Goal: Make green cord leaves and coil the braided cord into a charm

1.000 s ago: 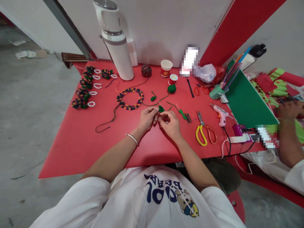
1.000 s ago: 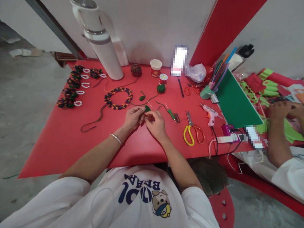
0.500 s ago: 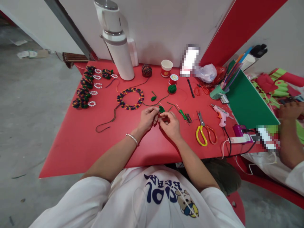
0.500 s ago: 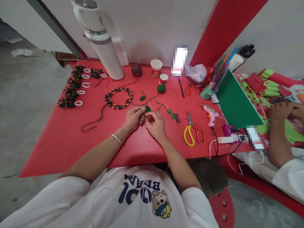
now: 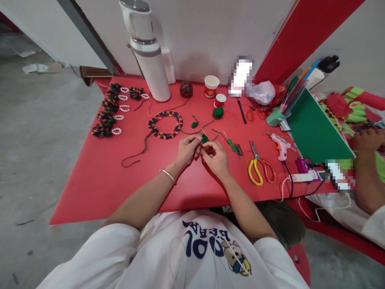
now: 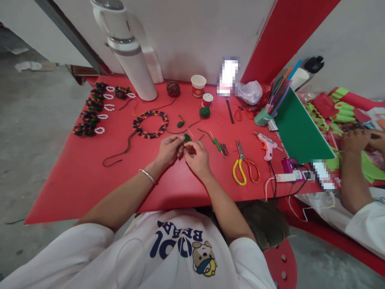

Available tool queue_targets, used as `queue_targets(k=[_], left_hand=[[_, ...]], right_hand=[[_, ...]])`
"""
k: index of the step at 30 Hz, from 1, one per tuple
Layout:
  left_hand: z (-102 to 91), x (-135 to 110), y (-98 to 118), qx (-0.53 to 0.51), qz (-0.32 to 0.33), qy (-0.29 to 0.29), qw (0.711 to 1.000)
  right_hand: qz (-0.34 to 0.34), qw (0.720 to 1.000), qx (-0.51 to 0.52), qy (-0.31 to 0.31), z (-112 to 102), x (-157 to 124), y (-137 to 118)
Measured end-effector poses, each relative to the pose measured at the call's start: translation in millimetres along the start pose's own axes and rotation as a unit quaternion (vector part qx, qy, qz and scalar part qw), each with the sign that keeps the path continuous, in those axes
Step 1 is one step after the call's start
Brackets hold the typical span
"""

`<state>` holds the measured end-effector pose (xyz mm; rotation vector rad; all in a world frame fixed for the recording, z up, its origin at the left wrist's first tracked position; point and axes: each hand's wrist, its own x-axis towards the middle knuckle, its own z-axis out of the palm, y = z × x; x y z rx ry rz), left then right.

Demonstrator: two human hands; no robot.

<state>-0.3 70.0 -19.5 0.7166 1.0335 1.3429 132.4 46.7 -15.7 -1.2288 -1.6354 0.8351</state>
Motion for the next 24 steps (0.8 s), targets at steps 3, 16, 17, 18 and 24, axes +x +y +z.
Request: queue_targets(k=[3, 16, 17, 18, 24], left_hand=[[-0.9, 0, -1, -0.003, 0.002, -0.002, 1.000], [-1.3, 0, 0, 0.001, -0.004, 0.004, 1.000], [-1.6, 0, -1, -0.001, -0.003, 0.002, 1.000], [-1.8, 0, -1, -0.002, -0.002, 0.000, 1.000], [-2.0, 0, -1, 0.003, 0.004, -0.009, 1.000]], right_hand=[[0.000, 1.000, 0.003, 0.000, -1, 0, -2], [-0.005, 0.999, -0.036, -0.012, -5, -4, 2], [-0.009, 0.999, -0.049, -0.018, -5, -4, 3], [-0.013, 0.998, -0.062, -0.022, -5, -5, 4], [-0.041, 0.992, -0.110, -0.046, -3, -8, 11]])
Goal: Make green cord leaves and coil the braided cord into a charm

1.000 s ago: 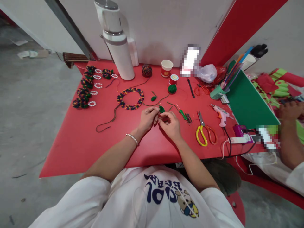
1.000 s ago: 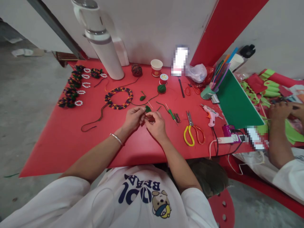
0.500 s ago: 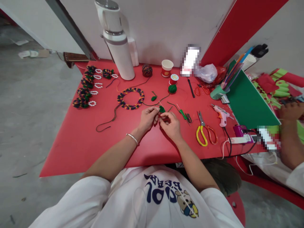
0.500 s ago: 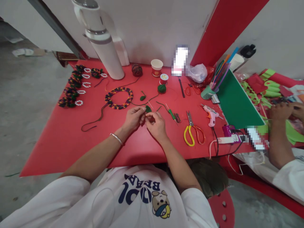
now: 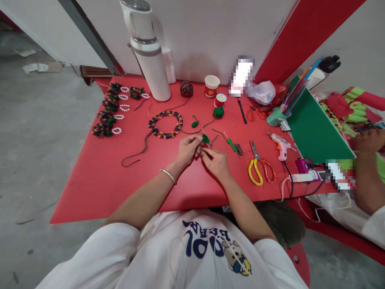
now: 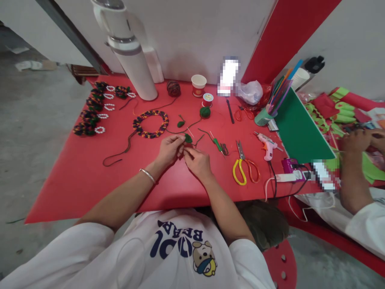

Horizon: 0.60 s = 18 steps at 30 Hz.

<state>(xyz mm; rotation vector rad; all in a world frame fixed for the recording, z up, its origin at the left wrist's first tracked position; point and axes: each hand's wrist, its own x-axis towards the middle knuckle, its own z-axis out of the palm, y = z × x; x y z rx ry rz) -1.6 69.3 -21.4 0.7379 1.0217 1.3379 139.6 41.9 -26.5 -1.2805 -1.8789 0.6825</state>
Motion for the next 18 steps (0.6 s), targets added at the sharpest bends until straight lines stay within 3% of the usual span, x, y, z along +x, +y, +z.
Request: queue_targets(k=[18], left_hand=[[2.0, -1.6, 1.4, 0.018, -0.002, 0.004, 1.000]], right_hand=[[-0.005, 0.999, -0.049, 0.001, -0.9, 0.8, -3.7]])
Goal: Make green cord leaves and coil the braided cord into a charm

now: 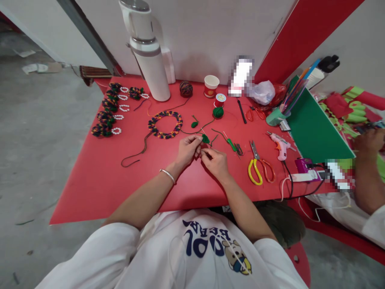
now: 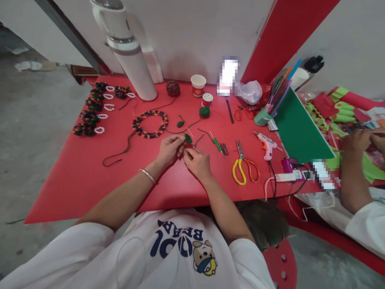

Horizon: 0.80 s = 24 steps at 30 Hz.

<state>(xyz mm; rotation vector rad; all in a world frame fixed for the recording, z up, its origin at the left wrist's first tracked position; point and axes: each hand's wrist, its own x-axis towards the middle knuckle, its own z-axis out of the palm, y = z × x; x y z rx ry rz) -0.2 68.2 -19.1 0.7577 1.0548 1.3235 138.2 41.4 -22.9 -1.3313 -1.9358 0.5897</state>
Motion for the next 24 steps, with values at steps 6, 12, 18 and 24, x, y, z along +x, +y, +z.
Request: queue_targets(k=[6, 12, 18, 24], left_hand=[[0.2, -1, 1, -0.008, 0.001, -0.004, 1.000], [-0.1, 0, 0, -0.001, 0.001, 0.002, 1.000], [-0.5, -1, 1, 0.001, -0.004, 0.000, 1.000], [-1.2, -1, -2, 0.007, -0.002, -0.003, 1.000]], right_hand=[[0.007, 1.000, 0.009, -0.003, 0, 0, 1], [0.009, 1.000, 0.014, 0.009, 4, 0, 3], [0.007, 0.946, 0.178, -0.272, -42, -16, -15], [0.099, 0.916, 0.263, -0.286, -73, -16, -22]])
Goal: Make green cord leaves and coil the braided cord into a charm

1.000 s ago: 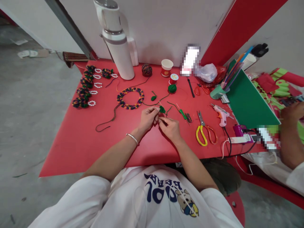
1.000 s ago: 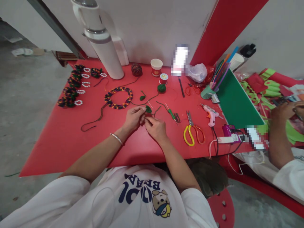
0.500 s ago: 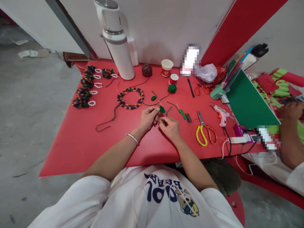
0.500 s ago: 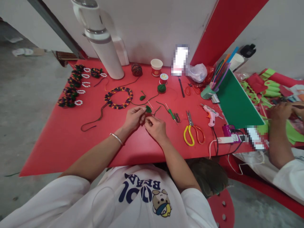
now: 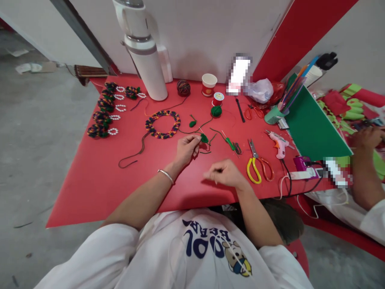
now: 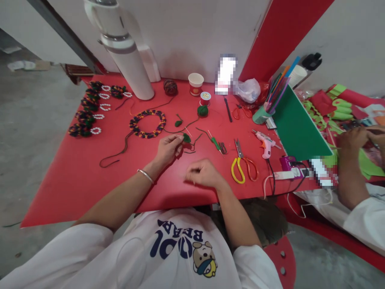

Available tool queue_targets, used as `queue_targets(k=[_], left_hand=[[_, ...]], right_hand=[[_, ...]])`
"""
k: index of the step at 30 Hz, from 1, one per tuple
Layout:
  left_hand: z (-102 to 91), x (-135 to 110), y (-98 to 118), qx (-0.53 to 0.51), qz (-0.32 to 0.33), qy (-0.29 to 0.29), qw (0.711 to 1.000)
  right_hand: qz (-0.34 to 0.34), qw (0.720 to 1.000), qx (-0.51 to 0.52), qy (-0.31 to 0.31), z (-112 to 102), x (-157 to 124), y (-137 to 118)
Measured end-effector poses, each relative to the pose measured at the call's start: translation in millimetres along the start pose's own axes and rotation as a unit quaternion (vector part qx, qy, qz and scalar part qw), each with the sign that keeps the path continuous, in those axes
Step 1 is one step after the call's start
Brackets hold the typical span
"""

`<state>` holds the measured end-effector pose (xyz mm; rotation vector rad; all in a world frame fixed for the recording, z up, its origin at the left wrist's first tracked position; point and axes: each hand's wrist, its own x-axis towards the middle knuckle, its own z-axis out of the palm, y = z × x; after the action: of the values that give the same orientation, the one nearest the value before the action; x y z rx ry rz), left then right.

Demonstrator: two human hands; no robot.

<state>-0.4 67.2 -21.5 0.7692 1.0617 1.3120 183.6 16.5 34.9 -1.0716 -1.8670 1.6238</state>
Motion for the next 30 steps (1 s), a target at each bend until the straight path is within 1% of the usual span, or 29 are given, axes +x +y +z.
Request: queue_targets(k=[1, 2, 3, 4, 5, 7, 9, 11, 13, 16, 18, 19, 22, 24, 27, 30], left_hand=[[0.0, 0, 0, 0.002, 0.000, 0.003, 1.000], [0.1, 0, -1, 0.002, 0.001, 0.006, 1.000], [0.3, 0, -1, 0.002, 0.002, 0.006, 1.000], [0.4, 0, 0, -0.001, 0.003, 0.005, 1.000], [0.6, 1, 0, -0.005, 0.006, 0.005, 1.000], [1.1, 1, 0, -0.015, 0.012, 0.008, 1.000], [1.8, 1, 0, -0.020, 0.016, 0.014, 1.000], [2.8, 1, -1, -0.017, 0.020, 0.016, 1.000], [3.8, 1, -2, -0.004, 0.028, 0.015, 1.000], [4.5, 2, -4, 0.023, 0.050, 0.032, 0.998], [4.2, 2, -4, 0.028, 0.061, 0.045, 0.997], [4.0, 2, -4, 0.024, 0.060, 0.042, 0.997], [3.7, 0, 0, -0.014, 0.038, 0.008, 0.999], [4.2, -1, 2, -0.043, 0.017, -0.019, 0.999], [5.2, -1, 4, -0.054, -0.001, -0.048, 0.997], [5.0, -1, 3, -0.037, 0.000, -0.037, 0.999]], right_hand=[[-0.014, 0.993, -0.005, 0.115, -1, 10, 4], [-0.025, 0.971, -0.005, 0.236, -3, 22, 9], [-0.036, 0.944, 0.005, 0.328, -3, 35, 16], [-0.039, 0.927, 0.018, 0.372, -4, 49, 22], [-0.031, 0.930, 0.035, 0.365, -4, 61, 28], [-0.014, 0.946, 0.073, 0.314, -4, 80, 39], [0.003, 0.961, 0.099, 0.257, -2, 90, 47], [0.004, 0.967, 0.099, 0.236, 1, 92, 53], [-0.015, 0.966, 0.068, 0.249, 2, 91, 57], [-0.056, 0.956, -0.022, 0.287, 4, 88, 60], [-0.094, 0.941, -0.090, 0.314, 5, 85, 60], [-0.114, 0.930, -0.121, 0.327, 5, 83, 59], [-0.168, 0.899, -0.192, 0.356, 3, 78, 57], [-0.193, 0.883, -0.218, 0.367, 0, 76, 57], [-0.225, 0.870, -0.227, 0.376, -2, 74, 59], [-0.240, 0.871, -0.208, 0.375, -2, 75, 61]])
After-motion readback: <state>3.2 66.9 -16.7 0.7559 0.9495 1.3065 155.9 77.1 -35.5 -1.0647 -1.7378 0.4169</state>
